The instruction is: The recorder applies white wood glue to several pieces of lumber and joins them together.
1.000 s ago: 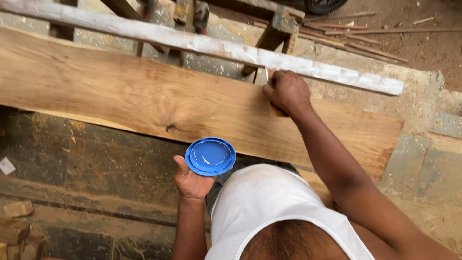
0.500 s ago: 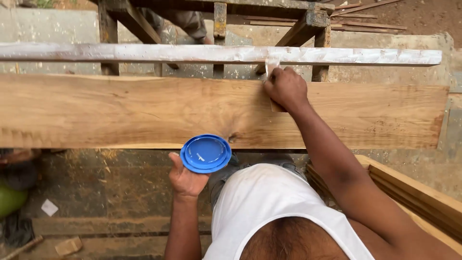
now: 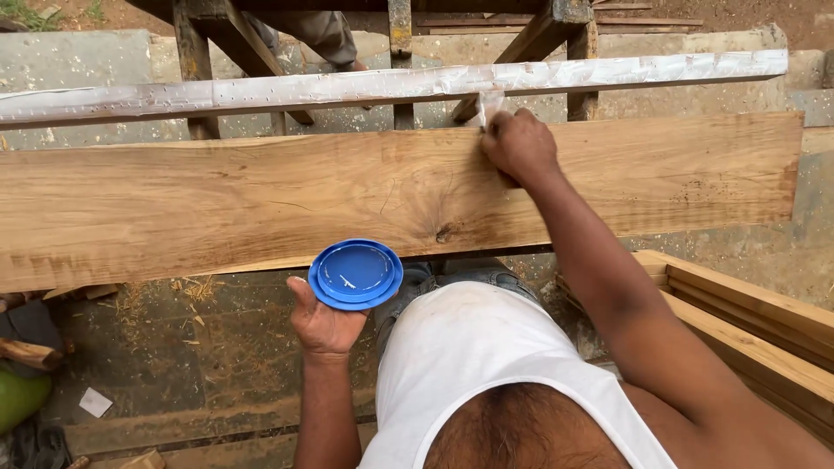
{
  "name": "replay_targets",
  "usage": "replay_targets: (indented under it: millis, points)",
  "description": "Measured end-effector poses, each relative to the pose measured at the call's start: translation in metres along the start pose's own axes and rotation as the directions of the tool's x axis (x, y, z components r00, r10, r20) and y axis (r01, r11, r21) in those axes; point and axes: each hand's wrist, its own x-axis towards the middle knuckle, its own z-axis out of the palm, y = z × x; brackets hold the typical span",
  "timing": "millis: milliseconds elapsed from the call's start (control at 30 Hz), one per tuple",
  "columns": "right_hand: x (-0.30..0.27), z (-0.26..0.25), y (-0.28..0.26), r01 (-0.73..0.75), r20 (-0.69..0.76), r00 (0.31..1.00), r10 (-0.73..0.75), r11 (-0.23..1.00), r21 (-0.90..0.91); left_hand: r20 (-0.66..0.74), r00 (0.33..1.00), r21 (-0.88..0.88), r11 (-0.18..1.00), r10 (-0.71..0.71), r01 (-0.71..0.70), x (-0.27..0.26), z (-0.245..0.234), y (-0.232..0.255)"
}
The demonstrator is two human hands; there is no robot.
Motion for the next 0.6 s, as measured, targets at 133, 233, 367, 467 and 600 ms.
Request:
replay_targets:
  millis: [133,233,367,467,600]
  points:
    - [0.002,-0.008,0.016,0.158,0.157,0.979,-0.132,0.973,-0.166,-0.019,1.0,0.021,1.0,0.022,-0.022,0.0,-0.002,0.0]
    - [0.037,-0.011,0.027,0.33,-0.062,0.928,-0.367,0.888,-0.319,0.013,1.0,0.022,1.0,0.015,-0.015,0.001,0.003,0.0]
    - [0.078,-0.013,0.097,0.327,-0.087,0.918,-0.388,0.861,-0.389,-0.013,0.999,0.007,0.999,0.038,-0.037,-0.01,0.002,-0.001]
    - [0.082,-0.034,0.105,0.181,-0.099,0.962,-0.254,0.866,-0.466,-0.057,0.995,-0.007,0.997,0.082,-0.083,-0.009,0.004,-0.002]
    - [0.056,-0.021,0.039,0.387,-0.073,0.897,-0.436,0.854,-0.349,-0.051,0.995,0.017,0.997,0.082,-0.081,-0.007,0.005,-0.01]
